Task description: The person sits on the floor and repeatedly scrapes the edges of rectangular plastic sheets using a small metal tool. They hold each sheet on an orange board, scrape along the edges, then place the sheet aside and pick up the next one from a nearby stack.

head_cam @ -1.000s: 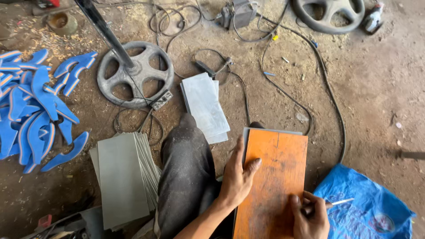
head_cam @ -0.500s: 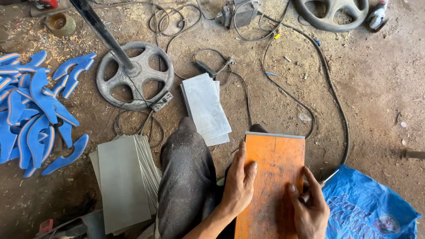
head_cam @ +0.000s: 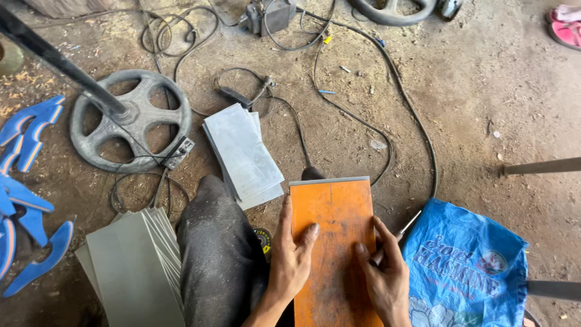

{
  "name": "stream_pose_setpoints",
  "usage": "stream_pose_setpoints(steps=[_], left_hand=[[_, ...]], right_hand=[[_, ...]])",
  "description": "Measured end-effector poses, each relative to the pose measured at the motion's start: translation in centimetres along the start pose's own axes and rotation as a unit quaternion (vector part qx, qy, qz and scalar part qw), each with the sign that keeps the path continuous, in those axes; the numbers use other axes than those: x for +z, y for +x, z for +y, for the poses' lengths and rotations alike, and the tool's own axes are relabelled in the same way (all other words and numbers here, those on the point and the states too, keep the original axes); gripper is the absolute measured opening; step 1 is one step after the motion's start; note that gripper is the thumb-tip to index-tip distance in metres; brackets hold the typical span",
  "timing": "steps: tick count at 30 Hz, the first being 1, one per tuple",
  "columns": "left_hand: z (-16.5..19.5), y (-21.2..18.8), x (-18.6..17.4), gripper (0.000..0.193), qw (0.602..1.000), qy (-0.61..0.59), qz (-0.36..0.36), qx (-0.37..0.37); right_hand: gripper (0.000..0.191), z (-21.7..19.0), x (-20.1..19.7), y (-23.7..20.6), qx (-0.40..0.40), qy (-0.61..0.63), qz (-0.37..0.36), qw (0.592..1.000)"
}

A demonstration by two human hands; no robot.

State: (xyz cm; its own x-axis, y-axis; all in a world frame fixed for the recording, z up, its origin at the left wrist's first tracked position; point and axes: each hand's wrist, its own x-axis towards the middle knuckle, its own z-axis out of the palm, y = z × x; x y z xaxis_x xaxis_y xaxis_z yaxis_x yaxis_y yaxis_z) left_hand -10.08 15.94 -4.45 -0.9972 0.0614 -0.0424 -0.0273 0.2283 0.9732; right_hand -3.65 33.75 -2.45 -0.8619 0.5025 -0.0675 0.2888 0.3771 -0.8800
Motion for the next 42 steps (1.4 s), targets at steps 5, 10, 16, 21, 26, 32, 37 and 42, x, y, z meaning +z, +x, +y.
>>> stream_pose_setpoints(steps=[5, 10, 16, 21, 26, 32, 37, 42], left_hand=[[0.6, 0.1, 0.1, 0.083, 1.000, -0.007, -0.006, -0.028], [0.8, 0.3, 0.3, 0.078, 0.999, 0.012, 0.016, 0.049], [0.4, 0.3, 1.0, 0.074, 0.994, 0.016, 0.037, 0.099], [0.5, 0.2, 0.9, 0.073, 0.997, -0.032, 0.030, 0.069], [0.6, 0.2, 0.8, 0.073, 0.998, -0.027, 0.016, 0.047], [0.2, 0.2, 0.8, 0.076, 0.998, -0.005, 0.011, 0.063], [0.7, 0.1, 0.7, 0.074, 0.998, -0.013, 0.006, 0.062], [1.1, 0.2, 0.7, 0.076, 0.999, -0.046, -0.014, -0.014]], right_hand=[[0.067, -0.3, -0.2, 0.0, 0.010, 0.016, -0.005, 1.000], [0.065, 0.4, -0.4, 0.3, 0.000, -0.009, 0.002, 1.000], [0.064, 1.9, -0.2, 0.9, -0.024, 0.018, -0.001, 1.000], [0.064, 2.0, 0.0, 1.0, -0.029, 0.053, -0.011, 0.998], [0.053, -1.7, -2.1, 2.7, -0.183, -0.079, 0.046, 0.979], [0.028, -9.3, -6.0, 6.1, -0.199, 0.028, 0.014, 0.980], [0.022, -14.8, -4.3, 8.3, -0.154, -0.019, -0.062, 0.986], [0.019, -15.7, -3.2, 9.6, -0.196, -0.083, -0.108, 0.971]])
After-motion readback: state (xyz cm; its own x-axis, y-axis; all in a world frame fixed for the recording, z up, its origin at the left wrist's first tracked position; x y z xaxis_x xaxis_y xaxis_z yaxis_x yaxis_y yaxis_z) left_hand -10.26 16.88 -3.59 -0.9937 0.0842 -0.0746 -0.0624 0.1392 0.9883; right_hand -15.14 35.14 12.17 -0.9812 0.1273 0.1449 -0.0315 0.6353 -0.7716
